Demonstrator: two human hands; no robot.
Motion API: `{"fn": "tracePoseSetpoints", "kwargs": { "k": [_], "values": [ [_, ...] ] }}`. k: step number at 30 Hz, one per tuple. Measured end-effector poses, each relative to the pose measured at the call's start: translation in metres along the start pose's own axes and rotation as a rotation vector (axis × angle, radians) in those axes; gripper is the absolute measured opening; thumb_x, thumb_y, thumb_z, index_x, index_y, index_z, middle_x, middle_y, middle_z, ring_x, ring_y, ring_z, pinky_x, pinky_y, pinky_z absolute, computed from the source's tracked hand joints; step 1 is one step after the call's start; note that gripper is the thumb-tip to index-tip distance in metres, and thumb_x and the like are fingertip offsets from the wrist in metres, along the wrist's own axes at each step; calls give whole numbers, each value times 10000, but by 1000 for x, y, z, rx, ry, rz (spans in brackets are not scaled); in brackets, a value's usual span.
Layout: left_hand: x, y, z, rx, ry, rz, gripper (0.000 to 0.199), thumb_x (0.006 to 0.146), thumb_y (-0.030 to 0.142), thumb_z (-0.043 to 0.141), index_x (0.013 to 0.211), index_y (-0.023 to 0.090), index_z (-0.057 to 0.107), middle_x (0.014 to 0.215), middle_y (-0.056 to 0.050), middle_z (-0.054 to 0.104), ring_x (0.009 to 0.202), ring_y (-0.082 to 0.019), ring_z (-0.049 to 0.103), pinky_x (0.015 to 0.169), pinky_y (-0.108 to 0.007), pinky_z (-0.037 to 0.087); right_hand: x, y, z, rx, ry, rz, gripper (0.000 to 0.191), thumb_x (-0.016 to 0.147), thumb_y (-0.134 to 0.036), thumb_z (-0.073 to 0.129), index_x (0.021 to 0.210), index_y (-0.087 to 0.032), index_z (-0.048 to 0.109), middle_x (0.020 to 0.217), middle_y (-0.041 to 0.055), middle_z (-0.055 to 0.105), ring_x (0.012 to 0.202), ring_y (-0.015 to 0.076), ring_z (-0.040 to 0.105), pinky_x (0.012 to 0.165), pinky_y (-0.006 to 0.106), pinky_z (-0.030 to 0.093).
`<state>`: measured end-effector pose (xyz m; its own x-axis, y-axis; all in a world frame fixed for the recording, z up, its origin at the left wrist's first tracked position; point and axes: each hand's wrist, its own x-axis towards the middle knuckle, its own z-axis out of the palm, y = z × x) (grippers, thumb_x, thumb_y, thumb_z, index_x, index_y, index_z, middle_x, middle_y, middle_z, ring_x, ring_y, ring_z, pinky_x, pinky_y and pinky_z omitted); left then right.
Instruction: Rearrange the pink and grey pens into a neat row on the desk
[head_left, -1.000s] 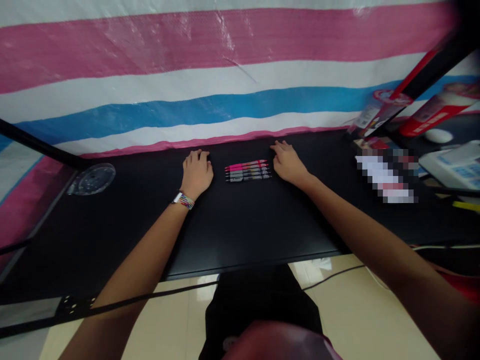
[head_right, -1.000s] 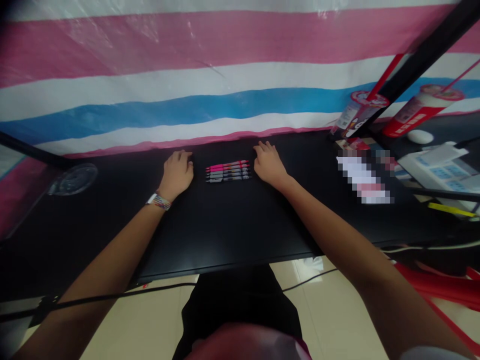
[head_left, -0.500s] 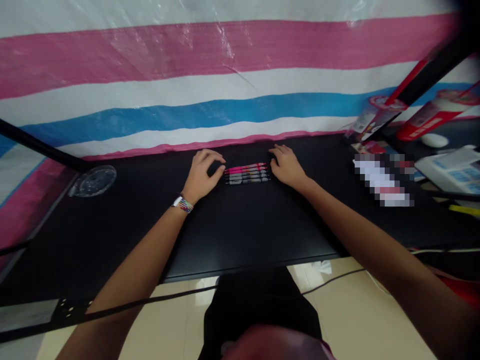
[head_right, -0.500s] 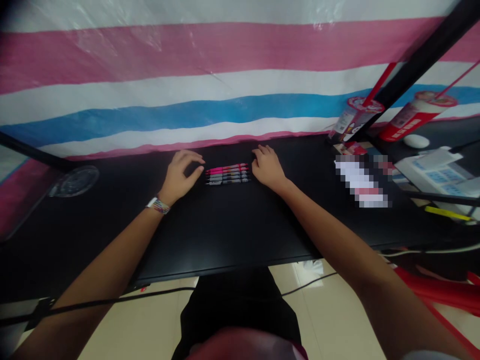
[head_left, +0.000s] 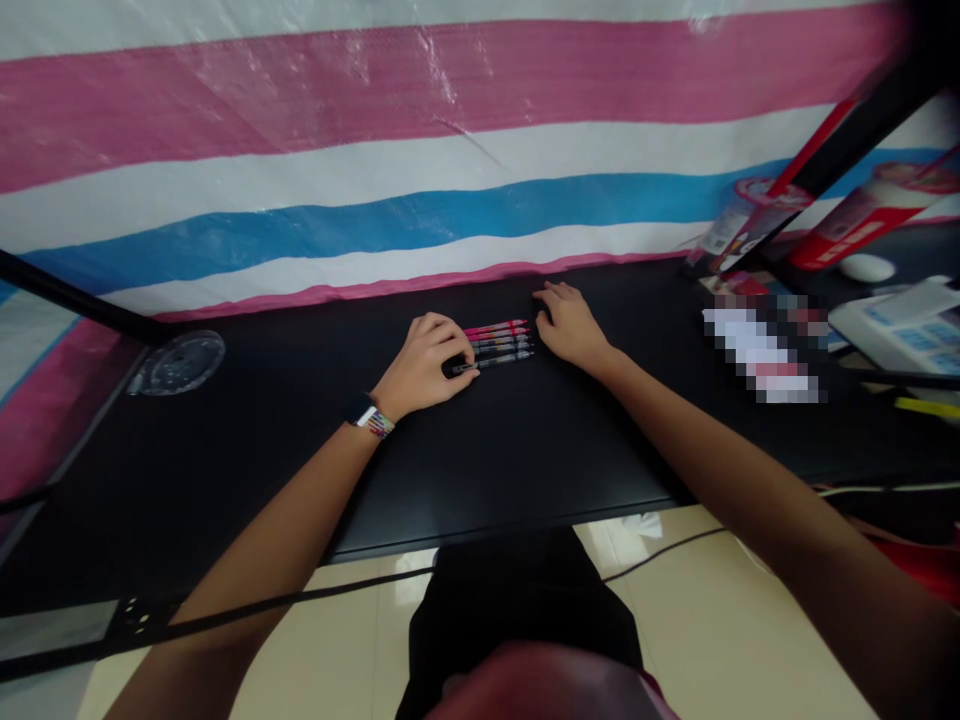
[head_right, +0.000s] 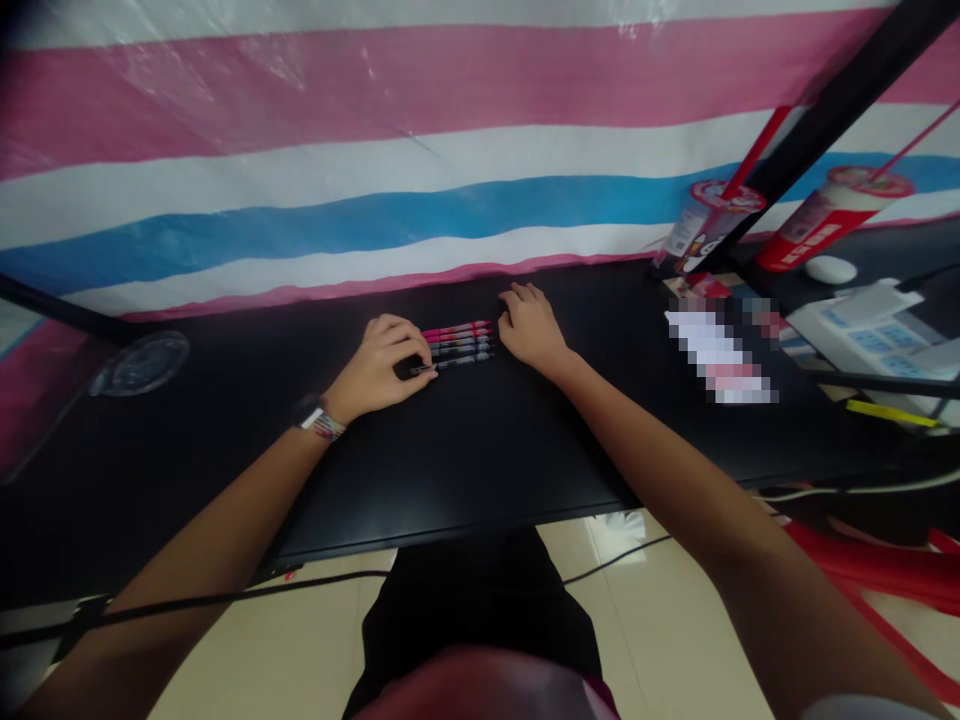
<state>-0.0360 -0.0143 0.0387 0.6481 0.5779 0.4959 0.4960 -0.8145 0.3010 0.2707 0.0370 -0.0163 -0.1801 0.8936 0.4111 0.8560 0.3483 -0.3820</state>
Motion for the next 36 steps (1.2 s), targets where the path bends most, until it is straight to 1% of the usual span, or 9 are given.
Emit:
{"fn": "tracePoseSetpoints", "kwargs": {
  "k": [3,6,11,14,18,22,27,31,36],
  "values": [
    [1,6,1,-27,15,-12,95,927,215,838,984,255,774,968,-37,786,1121,-311,662,1059,-534,472,1,0,0,37,30,0,468,941,-151,520,1328,-94,778,1495,247,724,1491,430,612,1298,688,414],
    [3,14,4,-144,138,-87,91,930,214,847,992,255,795,953,-21,825,1010,-268,711,998,-483,521,4,-3,-5,172,105,8,360,961,-191,553,1207,-158,813,1325,193,807,1351,398,708,1242,642,482],
    [7,21,7,-326,319,-225,59,938,220,856,967,226,806,967,-35,824,885,-203,757,866,-376,597,5,-20,-26,604,327,30,396,1106,-524,550,1034,-248,825,1095,99,830,1056,286,776,1009,467,624],
    [7,19,9,-363,388,-225,57,942,206,862,967,227,815,951,-32,802,850,-178,746,808,-332,606,-1,-36,-36,890,191,36,440,1061,-633,649,1006,-241,842,846,51,786,736,198,721,741,364,630],
    [6,14,12,-377,429,-225,78,938,210,881,982,244,826,949,-29,784,871,-178,749,810,-331,610,-6,-52,-39,1074,-19,97,366,901,-587,892,960,-227,860,744,13,750,581,141,647,561,294,580],
    [5,8,15,-424,461,-267,96,934,246,889,1002,248,820,977,-38,774,910,-197,756,850,-363,634,-6,-56,-37,1274,-132,145,318,836,-490,975,978,-223,877,722,7,747,585,144,681,546,285,609],
    [5,6,13,-386,468,-266,55,957,232,848,992,252,810,1031,-47,777,995,-216,759,928,-404,634,-6,-55,-36,1300,-197,202,328,773,-460,1022,964,-228,890,702,16,761,636,171,724,632,324,680],
    [6,9,11,-338,453,-294,36,969,222,811,992,249,808,1052,-49,791,1017,-225,760,962,-427,640,-7,-56,-33,1304,-153,256,334,757,-486,1028,925,-231,892,731,23,767,665,179,732,714,370,718],
    [5,7,10,-366,429,-319,97,979,234,800,1073,242,824,1098,-66,816,1044,-233,786,995,-421,648,-7,-61,-32,1357,-85,293,357,727,-508,1043,852,-217,879,686,5,714,579,140,636,658,363,712]
  ]
}}
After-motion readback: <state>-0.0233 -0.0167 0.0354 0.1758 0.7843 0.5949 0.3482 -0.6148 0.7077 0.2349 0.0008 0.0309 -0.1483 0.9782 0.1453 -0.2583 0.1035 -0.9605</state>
